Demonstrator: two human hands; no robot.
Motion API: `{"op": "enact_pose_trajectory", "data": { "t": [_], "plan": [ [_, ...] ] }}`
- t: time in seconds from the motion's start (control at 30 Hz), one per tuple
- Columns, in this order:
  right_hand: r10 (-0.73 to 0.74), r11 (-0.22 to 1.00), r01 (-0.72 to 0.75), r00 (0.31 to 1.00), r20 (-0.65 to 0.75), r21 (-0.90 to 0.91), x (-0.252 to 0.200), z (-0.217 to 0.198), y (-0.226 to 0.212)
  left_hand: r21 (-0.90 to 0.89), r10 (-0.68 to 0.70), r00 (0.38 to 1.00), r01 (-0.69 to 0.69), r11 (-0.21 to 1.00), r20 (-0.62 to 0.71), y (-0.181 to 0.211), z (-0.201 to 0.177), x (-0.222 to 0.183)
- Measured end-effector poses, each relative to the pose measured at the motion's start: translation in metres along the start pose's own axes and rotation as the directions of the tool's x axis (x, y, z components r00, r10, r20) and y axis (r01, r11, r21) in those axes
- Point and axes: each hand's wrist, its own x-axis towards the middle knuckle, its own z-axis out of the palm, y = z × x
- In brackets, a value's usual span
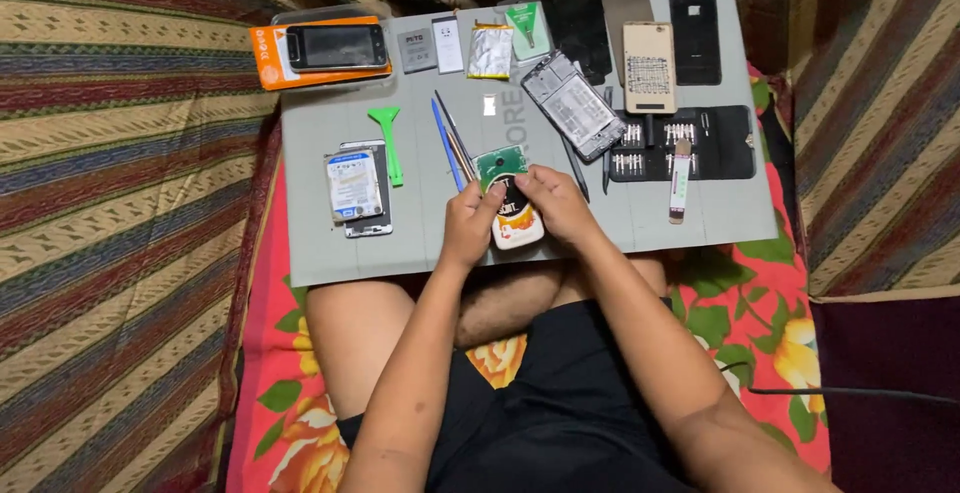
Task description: Removing old adhesive residue from a smartphone component using tweezers on a repair bench.
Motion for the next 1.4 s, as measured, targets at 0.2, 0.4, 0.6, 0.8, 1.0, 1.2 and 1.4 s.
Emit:
{"op": "enact_pose_trajectory", "data": {
  "t": [0.2, 0.4, 0.6, 0.8, 1.0, 1.2, 1.4],
  "plan": [
    [0.012, 1.0, -0.012, 1.0, -0.001, 0.015, -0.006, 0.01, -0.021, 0.004, 0.01, 1.0, -0.01, 1.0, -0.008, -0.002, -0.003, -0.003],
    [0.058, 0.998, -0.058, 0.998, 0.017, 0.024, 0.001, 0.004, -0.008, 0.003, 0.011, 1.0, -0.011, 1.0, -0.01, -0.008, -0.004, 0.001],
    [0.127, 0.992, -0.129, 0.988, 0.085, 0.014, 0.008, -0.005, -0.001, -0.004, 0.004, 1.0, -0.004, 1.0, -0.021, -0.009, -0.005, -0.001],
    [0.064, 0.995, -0.07, 0.995, 0.079, 0.069, -0.001, 0.002, -0.013, 0.033, -0.001, 1.0, 0.001, 0.999, -0.01, 0.004, -0.002, -0.004],
    [0.003, 0.996, -0.006, 0.999, 0.039, 0.085, 0.004, -0.009, 0.018, 0.07, 0.007, 1.0, -0.007, 0.998, 0.012, 0.003, -0.002, -0.001],
    [0.046, 0.995, -0.056, 0.993, 0.113, 0.079, 0.013, -0.012, 0.007, 0.052, 0.016, 1.0, -0.016, 0.999, 0.005, 0.007, -0.002, -0.003],
    [0.05, 0.99, -0.058, 0.997, 0.057, 0.129, 0.015, -0.012, 0.016, 0.06, 0.014, 1.0, -0.015, 0.998, 0.013, 0.003, -0.002, 0.001]
  ]
}}
